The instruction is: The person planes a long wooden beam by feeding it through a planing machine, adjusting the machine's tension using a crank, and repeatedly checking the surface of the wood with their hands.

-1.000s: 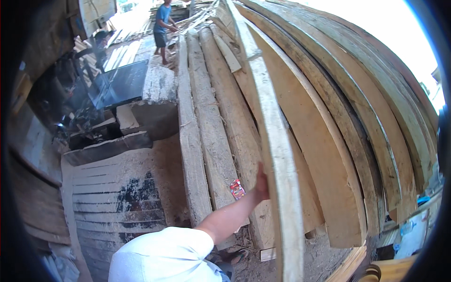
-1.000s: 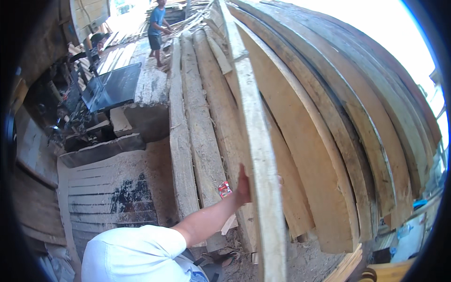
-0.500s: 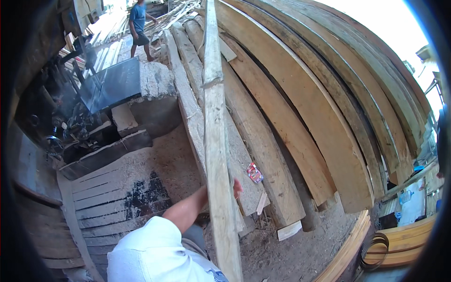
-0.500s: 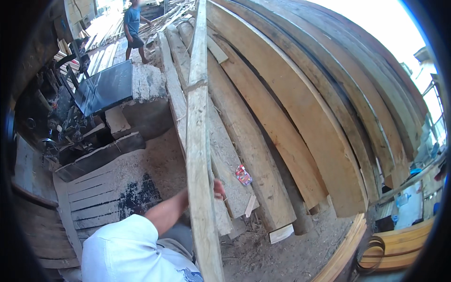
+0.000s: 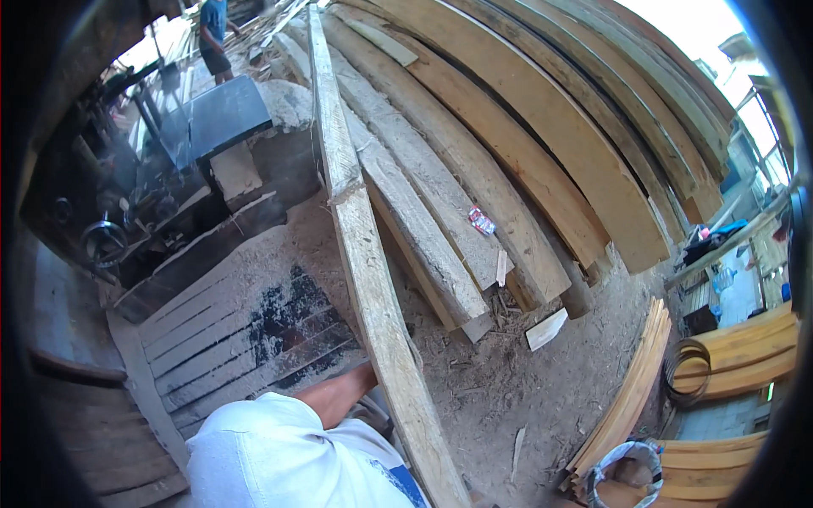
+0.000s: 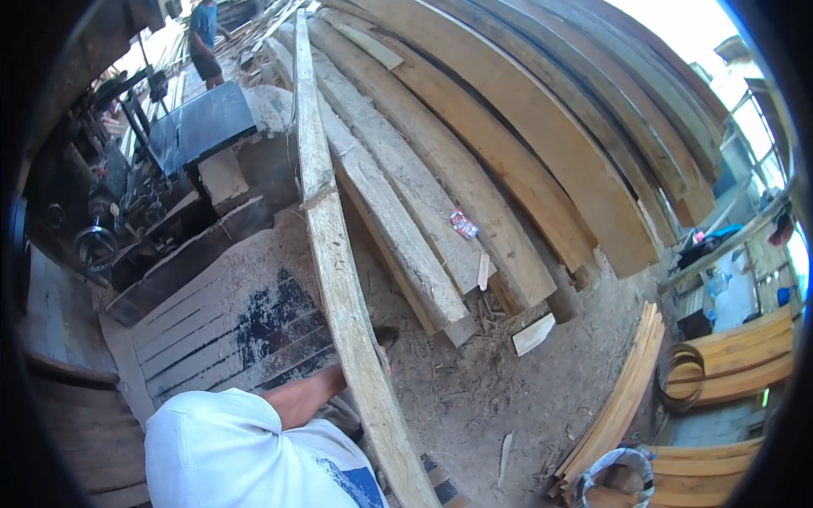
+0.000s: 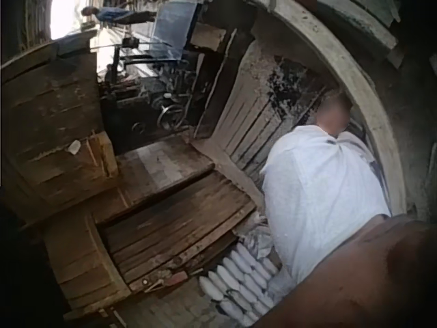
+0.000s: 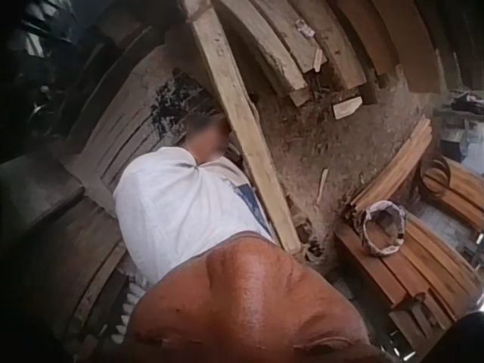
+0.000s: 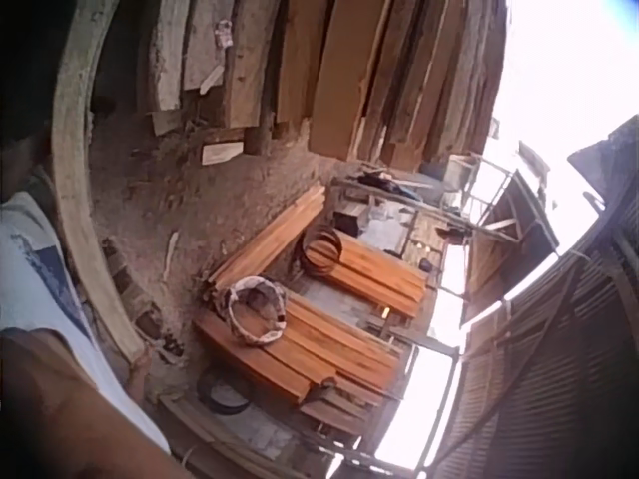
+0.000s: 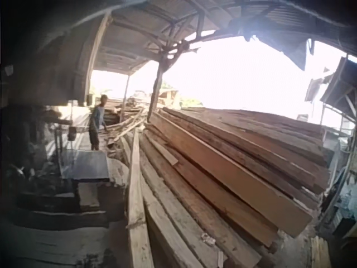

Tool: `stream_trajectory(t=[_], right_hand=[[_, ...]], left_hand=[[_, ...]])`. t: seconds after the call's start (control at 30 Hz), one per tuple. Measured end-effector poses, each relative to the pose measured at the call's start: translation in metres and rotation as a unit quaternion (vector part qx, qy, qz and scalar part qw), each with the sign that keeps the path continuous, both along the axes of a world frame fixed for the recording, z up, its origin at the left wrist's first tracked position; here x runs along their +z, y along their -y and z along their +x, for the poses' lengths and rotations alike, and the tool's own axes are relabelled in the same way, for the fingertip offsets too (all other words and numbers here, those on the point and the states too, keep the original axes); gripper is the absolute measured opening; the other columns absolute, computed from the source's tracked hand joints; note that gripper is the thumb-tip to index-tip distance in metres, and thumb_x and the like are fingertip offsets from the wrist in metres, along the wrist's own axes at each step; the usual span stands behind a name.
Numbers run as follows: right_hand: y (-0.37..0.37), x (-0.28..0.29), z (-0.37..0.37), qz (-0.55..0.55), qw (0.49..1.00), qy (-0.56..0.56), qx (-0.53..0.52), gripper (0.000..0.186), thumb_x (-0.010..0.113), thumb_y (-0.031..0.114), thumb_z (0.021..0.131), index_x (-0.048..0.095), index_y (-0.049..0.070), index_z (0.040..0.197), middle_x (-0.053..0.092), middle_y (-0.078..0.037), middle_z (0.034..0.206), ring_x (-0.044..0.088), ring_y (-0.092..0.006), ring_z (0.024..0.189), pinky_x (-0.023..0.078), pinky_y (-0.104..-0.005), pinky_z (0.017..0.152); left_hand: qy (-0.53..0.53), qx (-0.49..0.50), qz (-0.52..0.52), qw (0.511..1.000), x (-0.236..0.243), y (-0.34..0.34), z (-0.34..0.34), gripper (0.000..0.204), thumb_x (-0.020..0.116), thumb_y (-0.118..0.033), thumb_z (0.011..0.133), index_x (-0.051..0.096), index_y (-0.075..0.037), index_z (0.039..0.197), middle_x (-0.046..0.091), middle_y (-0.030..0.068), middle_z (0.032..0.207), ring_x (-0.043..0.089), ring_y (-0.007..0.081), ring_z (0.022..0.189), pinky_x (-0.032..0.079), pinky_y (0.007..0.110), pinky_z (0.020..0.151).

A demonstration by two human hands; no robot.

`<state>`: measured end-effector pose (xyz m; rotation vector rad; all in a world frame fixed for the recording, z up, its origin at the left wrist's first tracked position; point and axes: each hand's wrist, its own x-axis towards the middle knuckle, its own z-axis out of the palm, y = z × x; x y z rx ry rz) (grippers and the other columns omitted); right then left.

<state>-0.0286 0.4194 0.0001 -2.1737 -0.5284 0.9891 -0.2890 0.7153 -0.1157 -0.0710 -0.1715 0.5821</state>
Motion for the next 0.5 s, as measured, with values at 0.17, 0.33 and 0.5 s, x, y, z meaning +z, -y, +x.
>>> stream_trajectory(t=[0.17, 0.33, 0.5], right_hand=[[-0.024, -0.041, -0.062, -0.049, 0.991, -0.111, 0.054, 0.044, 0.065, 0.031, 0.087, 0.061, -0.002, 0.114, 0.065, -0.015, 0.109, 0.061, -0.0279, 0.098, 0.050, -0.0400, 0.085], [-0.081, -0.086, -0.111, -0.119, 0.974, -0.172, 0.091, 0.045, 0.067, 0.032, 0.086, 0.061, -0.003, 0.114, 0.065, -0.015, 0.109, 0.061, -0.0280, 0.098, 0.050, -0.0397, 0.085], [-0.124, -0.113, -0.128, -0.164, 0.969, -0.175, 0.056, 0.047, 0.068, 0.032, 0.086, 0.060, -0.003, 0.115, 0.065, -0.016, 0.109, 0.061, -0.0280, 0.098, 0.050, -0.0395, 0.085]], left_hand=[[-0.046, 0.033, -0.055, 0.997, 0.006, 0.045, -0.051, 0.031, 0.058, -0.036, 0.091, 0.061, -0.010, 0.106, 0.065, 0.0081, 0.104, 0.060, 0.0298, 0.103, 0.042, 0.049, 0.099], [-0.057, 0.088, -0.100, 0.989, -0.006, 0.014, -0.088, 0.031, 0.056, -0.037, 0.092, 0.062, -0.009, 0.103, 0.066, 0.0075, 0.100, 0.062, 0.0281, 0.098, 0.043, 0.047, 0.099], [-0.083, 0.123, -0.077, 0.986, 0.024, -0.083, -0.129, 0.030, 0.054, -0.036, 0.093, 0.063, -0.008, 0.098, 0.065, 0.0071, 0.092, 0.063, 0.0265, 0.093, 0.044, 0.045, 0.098]])
